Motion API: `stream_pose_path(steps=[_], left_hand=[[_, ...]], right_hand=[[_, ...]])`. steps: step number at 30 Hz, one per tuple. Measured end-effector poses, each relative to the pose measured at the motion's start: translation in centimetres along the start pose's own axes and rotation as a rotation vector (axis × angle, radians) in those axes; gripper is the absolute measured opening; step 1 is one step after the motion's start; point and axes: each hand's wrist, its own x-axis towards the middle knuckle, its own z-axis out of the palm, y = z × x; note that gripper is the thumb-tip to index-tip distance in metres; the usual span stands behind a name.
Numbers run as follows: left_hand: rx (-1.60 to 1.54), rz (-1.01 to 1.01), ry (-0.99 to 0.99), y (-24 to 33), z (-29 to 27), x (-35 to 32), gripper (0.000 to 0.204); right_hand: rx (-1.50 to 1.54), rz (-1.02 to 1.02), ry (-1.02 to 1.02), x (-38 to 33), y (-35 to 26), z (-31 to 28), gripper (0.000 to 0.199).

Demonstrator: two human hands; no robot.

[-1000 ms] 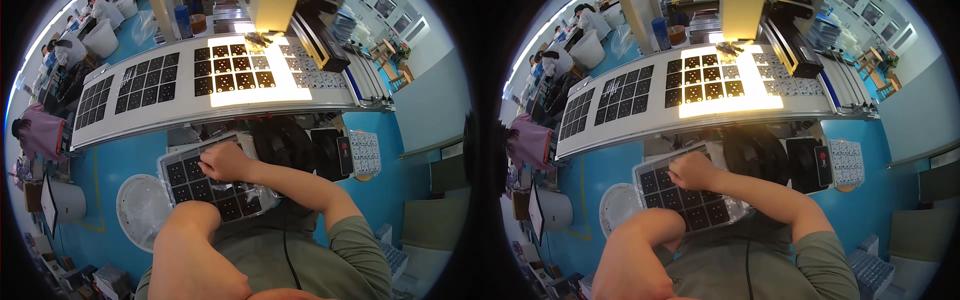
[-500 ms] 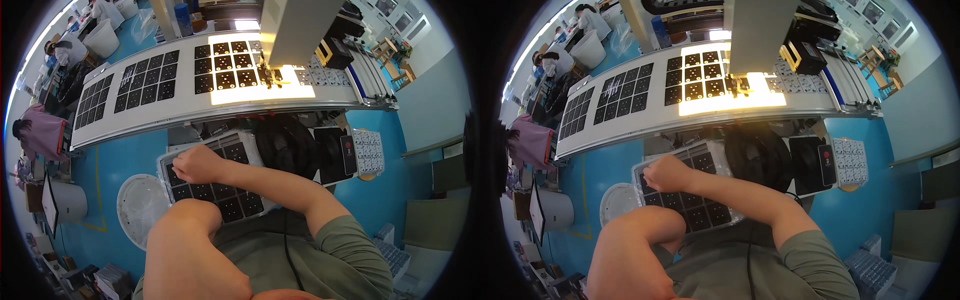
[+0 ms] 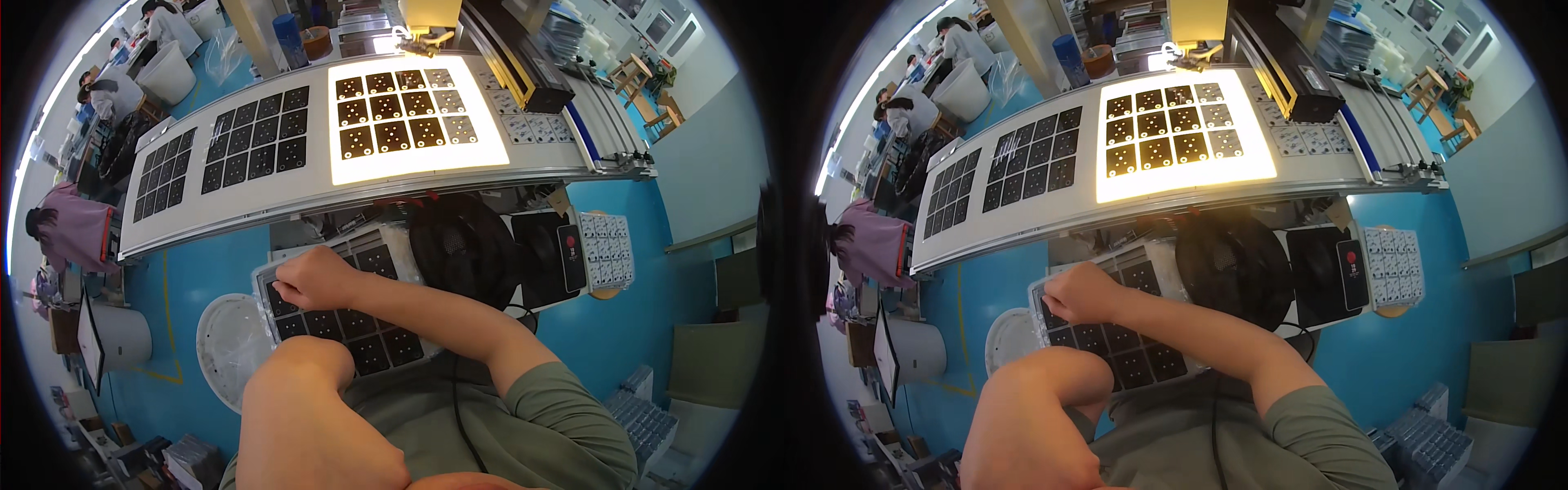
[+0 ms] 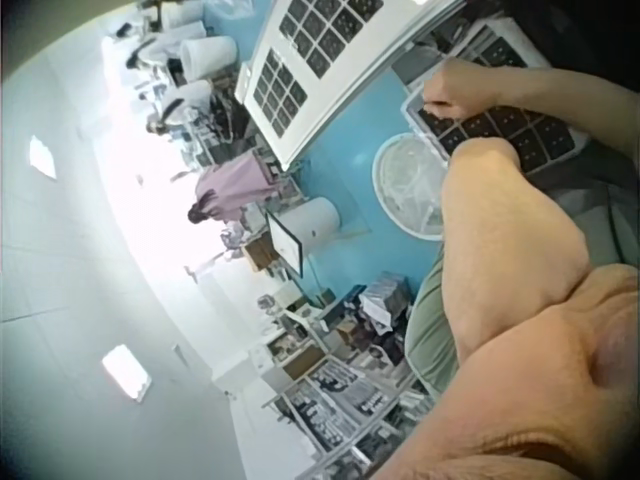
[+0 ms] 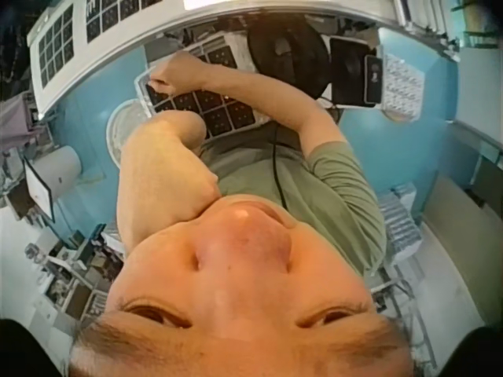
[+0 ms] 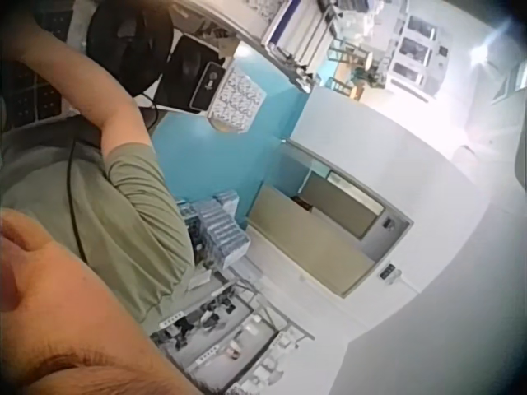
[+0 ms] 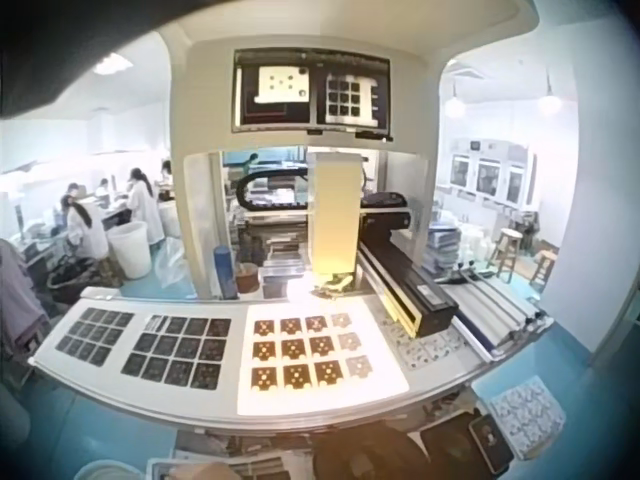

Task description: Assembling small solar cells onto a grid and applying protective film on a production line.

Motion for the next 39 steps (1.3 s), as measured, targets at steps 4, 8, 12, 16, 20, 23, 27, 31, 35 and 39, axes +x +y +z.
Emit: stream_pose_path(steps=[4,8,12,16,20,23,27,31,35,39], left_hand=[[0.065,0.008,-0.075,0.4,0.0,-0.4,0.014],[0.058,-0.010,-0.075,0.8,0.2,-0.9,0.019],[0.026,-0.016,-0.131,0.9,0.0,-1.3,0.021],[0.057,-0.006,-0.128,1.1,0.6,-0.8,0.019],[0.114,0.035,-0.072,1.3,1.0,-0.3,0.018],[0.089,0.032,-0.070,1.4,1.3,0.0,0.016],[0.093,0.040,-0.157,1.6,0.8,-0.9,0.014],[0.074,0.042,-0.083,1.6,1.2,-0.6,0.015],[0.086,0.031,-0.116,1.8,1.1,-1.0,0.015],[0.080,0.032,-0.116,1.7,0.8,-1.3,0.015]], right_hand=[[0.048,0.037,0.020,0.2,0.2,0.3,0.028],[0.082,0.064,0.035,0.8,0.4,0.4,0.029],[0.079,0.113,0.059,0.7,0.9,0.3,0.029],[0.083,0.140,0.070,0.7,0.4,0.2,0.030],[0.076,0.149,0.044,1.0,0.1,0.5,0.030],[0.090,0.155,0.039,1.2,-0.1,0.3,0.031],[0.102,0.216,0.012,1.3,0.3,-0.4,0.027],[0.093,0.209,0.010,1.3,0.3,0.1,0.028],[0.092,0.205,0.031,1.1,0.6,0.4,0.032],[0.110,0.212,0.023,1.0,0.5,0.0,0.032]])
